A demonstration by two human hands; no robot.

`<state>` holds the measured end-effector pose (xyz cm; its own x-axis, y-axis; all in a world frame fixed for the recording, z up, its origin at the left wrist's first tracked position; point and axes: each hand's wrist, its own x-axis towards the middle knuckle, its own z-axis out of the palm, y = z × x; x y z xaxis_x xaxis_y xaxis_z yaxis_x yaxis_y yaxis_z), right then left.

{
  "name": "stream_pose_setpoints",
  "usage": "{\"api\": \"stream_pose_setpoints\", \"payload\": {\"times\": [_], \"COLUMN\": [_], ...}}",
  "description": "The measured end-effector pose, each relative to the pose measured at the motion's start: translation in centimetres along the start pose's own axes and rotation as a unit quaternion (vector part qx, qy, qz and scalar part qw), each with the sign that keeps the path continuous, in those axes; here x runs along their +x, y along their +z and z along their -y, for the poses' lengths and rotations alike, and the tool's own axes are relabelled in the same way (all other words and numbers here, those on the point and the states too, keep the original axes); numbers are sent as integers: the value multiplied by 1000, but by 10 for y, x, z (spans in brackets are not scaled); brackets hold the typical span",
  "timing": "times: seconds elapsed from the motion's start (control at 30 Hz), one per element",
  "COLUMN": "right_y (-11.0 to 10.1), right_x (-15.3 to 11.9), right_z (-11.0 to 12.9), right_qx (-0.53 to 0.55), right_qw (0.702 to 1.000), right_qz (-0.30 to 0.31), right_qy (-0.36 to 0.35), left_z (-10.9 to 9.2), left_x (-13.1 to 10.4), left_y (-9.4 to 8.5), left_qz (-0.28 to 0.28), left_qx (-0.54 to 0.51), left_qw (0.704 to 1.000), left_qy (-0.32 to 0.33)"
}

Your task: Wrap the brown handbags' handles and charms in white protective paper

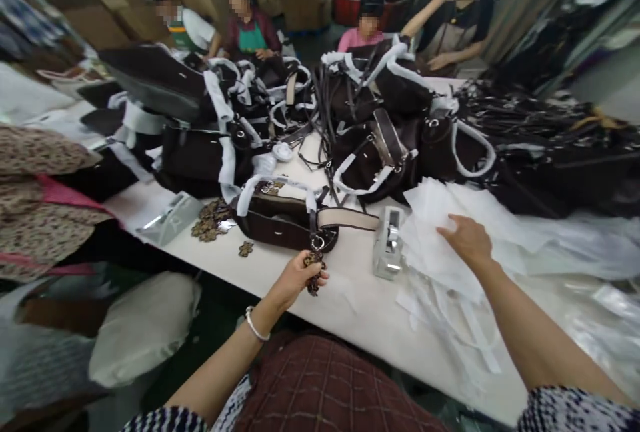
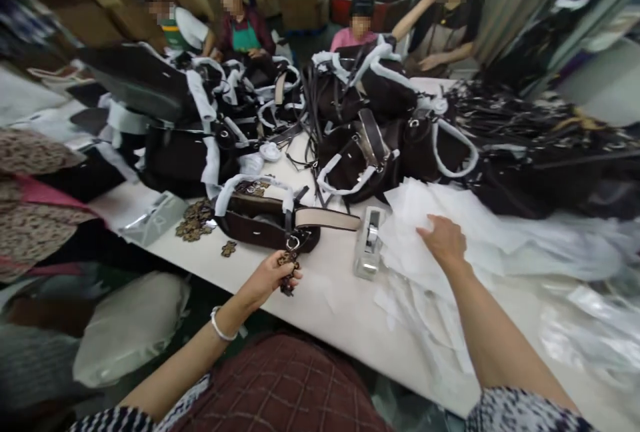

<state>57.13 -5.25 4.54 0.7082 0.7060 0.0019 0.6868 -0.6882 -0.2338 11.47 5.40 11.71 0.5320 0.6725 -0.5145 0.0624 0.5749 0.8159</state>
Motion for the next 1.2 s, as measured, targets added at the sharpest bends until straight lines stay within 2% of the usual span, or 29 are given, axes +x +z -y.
{"api": "stream_pose_setpoints", "payload": {"times": [0.1,0.2,0.33,0.4,0.43,0.47,0.53,0.6,0.63,0.7,0.77,0.83,0.87,0.93,0.97,1.0,1.07,1.13,1.2], "right_y": [-9,-35,-93,-130,-150,-168,-198,-215,-216,-204,-173,-128,-102,-51,-29,-10,17,28,30], "right_x": [4,9,29,36,35,31,13,-15,-31,-65,-95,-122,-134,-157,-168,-178,-195,-205,-207], "right_z": [4,11,16,20,25,31,47,65,74,89,101,112,118,132,141,150,170,193,215], "right_qx": [25,76,129,214,269,329,446,531,560,587,565,497,461,427,439,464,533,602,656], "right_qw": [1000,994,968,937,920,903,867,834,822,809,816,841,854,867,857,836,770,696,640], "right_qz": [-4,-67,-210,-271,-282,-277,-218,-132,-89,6,121,214,239,255,267,284,331,359,356], "right_qy": [14,28,54,58,44,21,-36,-66,-61,-26,7,18,19,34,49,70,116,157,182], "left_z": [1,3,8,10,10,10,8,6,4,-2,-8,-15,-18,-23,-25,-26,-28,-29,-30], "left_x": [-3,-5,0,4,6,7,9,10,10,11,11,11,10,9,7,6,3,0,-2], "left_y": [4,4,2,2,2,2,2,1,0,-1,-2,-2,-1,0,1,2,4,6,8], "left_qz": [-3,-21,-38,-38,-39,-42,-46,-40,-35,-27,-22,-18,-17,-23,-29,-37,-47,-52,-53], "left_qx": [1,16,31,26,22,19,10,-4,-14,-36,-52,-55,-53,-42,-34,-22,11,49,80], "left_qw": [1000,1000,999,999,999,999,999,999,999,999,998,998,998,999,999,999,999,997,995], "left_qy": [8,9,7,4,1,-2,-10,-26,-31,-31,-20,-13,-12,-5,-2,1,3,4,7]}}
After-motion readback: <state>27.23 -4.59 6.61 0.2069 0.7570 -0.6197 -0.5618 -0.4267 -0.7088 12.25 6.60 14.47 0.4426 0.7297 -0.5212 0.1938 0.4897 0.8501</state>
